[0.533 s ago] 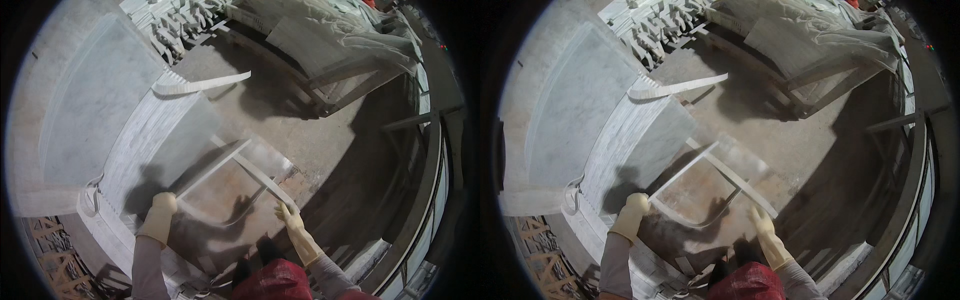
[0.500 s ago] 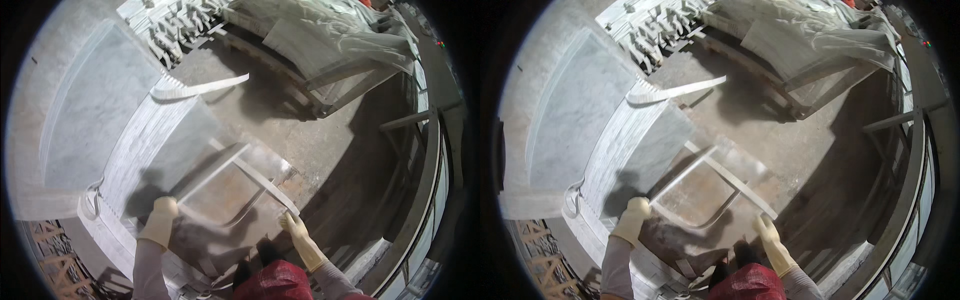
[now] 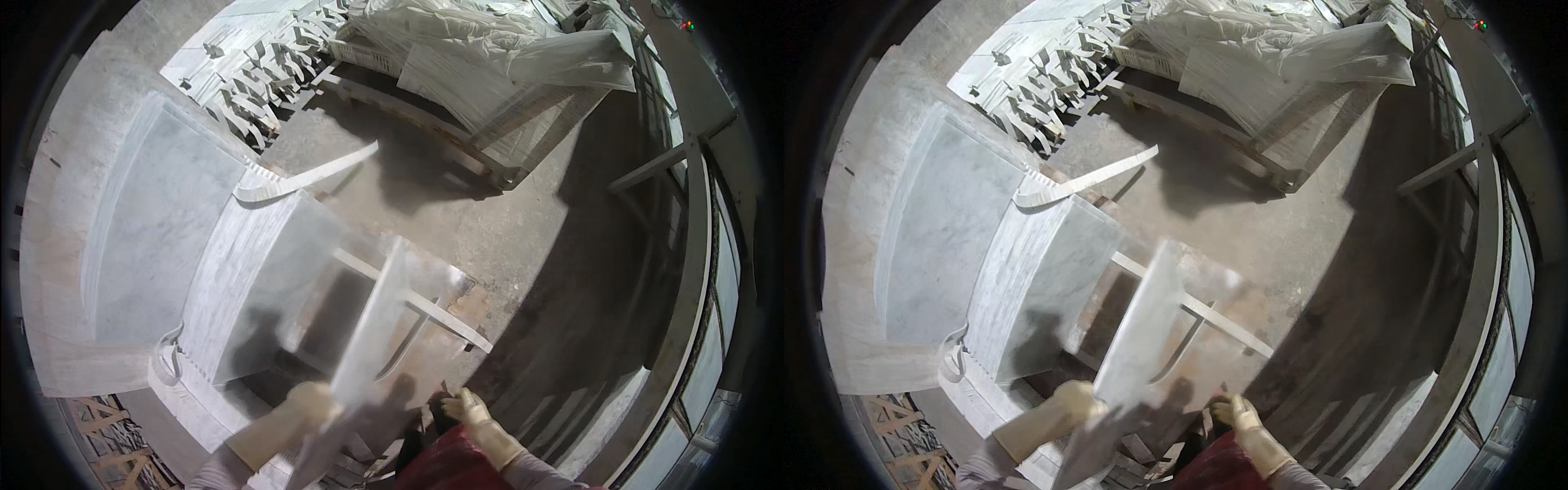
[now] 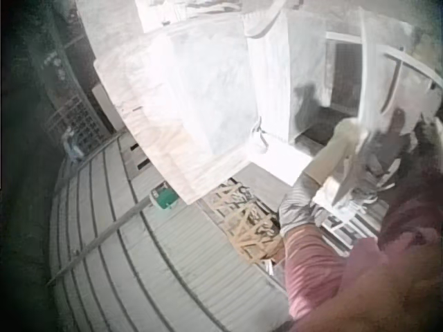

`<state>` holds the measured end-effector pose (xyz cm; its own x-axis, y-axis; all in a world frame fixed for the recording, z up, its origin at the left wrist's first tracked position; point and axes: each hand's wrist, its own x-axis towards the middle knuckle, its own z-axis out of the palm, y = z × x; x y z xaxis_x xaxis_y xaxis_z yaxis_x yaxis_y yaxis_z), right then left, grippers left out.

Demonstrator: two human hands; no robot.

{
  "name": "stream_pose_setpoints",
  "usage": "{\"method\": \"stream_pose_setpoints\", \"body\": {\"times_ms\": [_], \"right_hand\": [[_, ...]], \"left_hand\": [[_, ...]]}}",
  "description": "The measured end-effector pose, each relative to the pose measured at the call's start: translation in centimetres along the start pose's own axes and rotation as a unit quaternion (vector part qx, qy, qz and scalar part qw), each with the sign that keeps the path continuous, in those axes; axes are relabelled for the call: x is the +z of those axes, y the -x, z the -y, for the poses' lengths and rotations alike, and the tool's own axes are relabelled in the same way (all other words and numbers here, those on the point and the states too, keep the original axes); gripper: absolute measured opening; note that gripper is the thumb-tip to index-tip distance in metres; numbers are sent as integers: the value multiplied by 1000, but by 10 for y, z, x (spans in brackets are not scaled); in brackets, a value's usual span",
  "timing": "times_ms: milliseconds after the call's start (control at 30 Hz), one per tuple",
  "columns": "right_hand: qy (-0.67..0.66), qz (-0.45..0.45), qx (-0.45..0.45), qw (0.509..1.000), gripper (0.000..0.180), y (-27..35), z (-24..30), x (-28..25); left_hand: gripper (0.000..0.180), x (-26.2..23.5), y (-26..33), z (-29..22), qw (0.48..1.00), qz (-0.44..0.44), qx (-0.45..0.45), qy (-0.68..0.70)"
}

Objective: The person repeatedly picks up large rectangular tiles from a stack and places them onto a conveyor belt. They handle the tiles by hand, lifting and positioning them one at a time along the belt.

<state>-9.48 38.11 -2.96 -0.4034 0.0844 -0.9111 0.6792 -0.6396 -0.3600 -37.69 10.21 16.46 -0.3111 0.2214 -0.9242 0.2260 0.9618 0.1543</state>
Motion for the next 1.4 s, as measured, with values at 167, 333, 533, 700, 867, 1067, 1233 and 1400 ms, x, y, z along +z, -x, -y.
{"method": "stream_pose_setpoints", "body": {"times_ms": [167,333,533,700,867,1067,1233,1400], "right_hand": [[-150,-16,171,974,74,5,-69,111],[-345,138,153,916,72,17,-89,165],[-292,48,101,950,73,28,-47,173],[-262,97,-34,960,72,78,-11,155],[-238,106,-140,955,71,130,3,147],[-237,96,-233,938,69,190,-9,134],[-258,66,-295,918,69,231,-28,119],[-346,-18,-368,863,68,257,-39,93]], "left_hand": [[60,-9,82,-52,998,65,-6,27],[43,-3,155,-86,1000,-4,9,-7],[29,18,221,-101,935,-283,214,-20],[40,36,271,-117,965,-221,143,6],[32,101,335,-69,896,-418,146,-21],[35,177,347,5,714,-668,202,62],[33,203,356,23,711,-650,260,63],[21,196,366,17,673,-605,418,-76]]}}
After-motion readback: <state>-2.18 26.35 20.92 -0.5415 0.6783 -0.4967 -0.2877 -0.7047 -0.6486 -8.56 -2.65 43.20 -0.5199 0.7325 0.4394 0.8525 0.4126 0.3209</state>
